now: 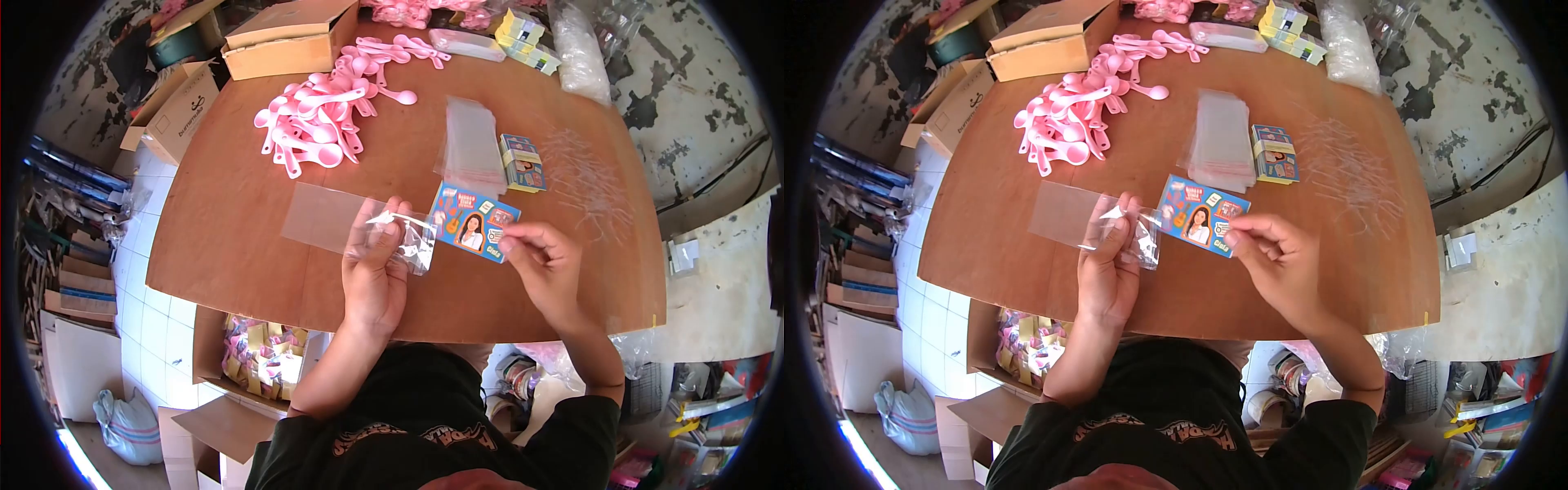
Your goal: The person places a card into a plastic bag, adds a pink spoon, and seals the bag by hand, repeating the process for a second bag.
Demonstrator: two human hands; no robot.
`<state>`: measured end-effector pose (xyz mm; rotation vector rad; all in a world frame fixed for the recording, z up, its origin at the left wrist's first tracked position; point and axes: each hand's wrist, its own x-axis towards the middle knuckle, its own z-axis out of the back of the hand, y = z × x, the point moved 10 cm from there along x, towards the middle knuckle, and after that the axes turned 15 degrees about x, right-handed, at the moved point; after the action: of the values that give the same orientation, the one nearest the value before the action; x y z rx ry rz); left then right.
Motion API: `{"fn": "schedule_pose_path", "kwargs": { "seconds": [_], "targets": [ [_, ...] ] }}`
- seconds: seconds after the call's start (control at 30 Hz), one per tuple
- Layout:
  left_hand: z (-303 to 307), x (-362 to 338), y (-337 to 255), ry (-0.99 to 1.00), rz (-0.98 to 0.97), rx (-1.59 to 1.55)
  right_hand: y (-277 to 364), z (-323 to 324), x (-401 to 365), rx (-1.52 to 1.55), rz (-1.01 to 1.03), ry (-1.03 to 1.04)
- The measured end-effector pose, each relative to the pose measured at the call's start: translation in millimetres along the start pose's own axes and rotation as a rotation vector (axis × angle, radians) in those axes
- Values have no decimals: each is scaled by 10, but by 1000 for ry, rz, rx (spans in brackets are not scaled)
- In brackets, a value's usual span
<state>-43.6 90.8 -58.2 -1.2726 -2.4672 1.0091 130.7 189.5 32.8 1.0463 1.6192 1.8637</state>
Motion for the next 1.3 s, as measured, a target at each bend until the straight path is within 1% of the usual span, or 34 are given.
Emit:
{"fn": "schedule_pose_path", "kwargs": {
  "seconds": [0.07,0.17,0.33,0.43,0.57,0.63,0.73,0.8,0.83,0.9,0.93,0.97,1.07,1.13,1.2,1.27,1.3],
  "targets": [
    [16,8,-42,-8,-21,-2,-8,-54,-53,95,51,-3],
    [42,22,-53,-34,-17,-50,18,-143,-121,75,107,-11],
    [29,48,-14,-14,-40,-124,-76,-289,-135,118,92,42],
    [-11,24,-66,-21,-44,-121,-96,-385,-176,88,56,84],
    [-12,7,-86,-16,-39,-109,-105,-465,-219,67,73,111],
    [-81,-19,-48,47,-16,-73,-91,-477,-206,66,68,102],
    [-156,-69,17,84,27,-46,-108,-468,-169,49,38,81],
    [-181,-97,31,98,23,-50,-100,-533,-153,67,63,156],
    [-195,-107,29,111,16,-55,-97,-543,-146,66,62,154],
    [-186,-86,-16,111,10,-61,-166,-519,-118,392,-48,82],
    [-183,-81,-43,111,1,-66,-178,-510,-122,437,-131,112],
    [-187,-87,-49,110,1,-67,-164,-482,-107,437,-132,113],
    [-212,-113,-61,124,-17,-33,-261,-490,-85,358,-234,140],
    [-295,-167,60,195,70,21,-265,-539,-68,376,-209,143],
    [-357,-226,106,197,69,36,-302,-547,-53,394,-184,145],
    [-397,-278,165,203,91,40,-314,-540,-36,290,-97,174],
    [-397,-295,185,205,92,40,-304,-553,-33,289,-97,172]
  ]
}}
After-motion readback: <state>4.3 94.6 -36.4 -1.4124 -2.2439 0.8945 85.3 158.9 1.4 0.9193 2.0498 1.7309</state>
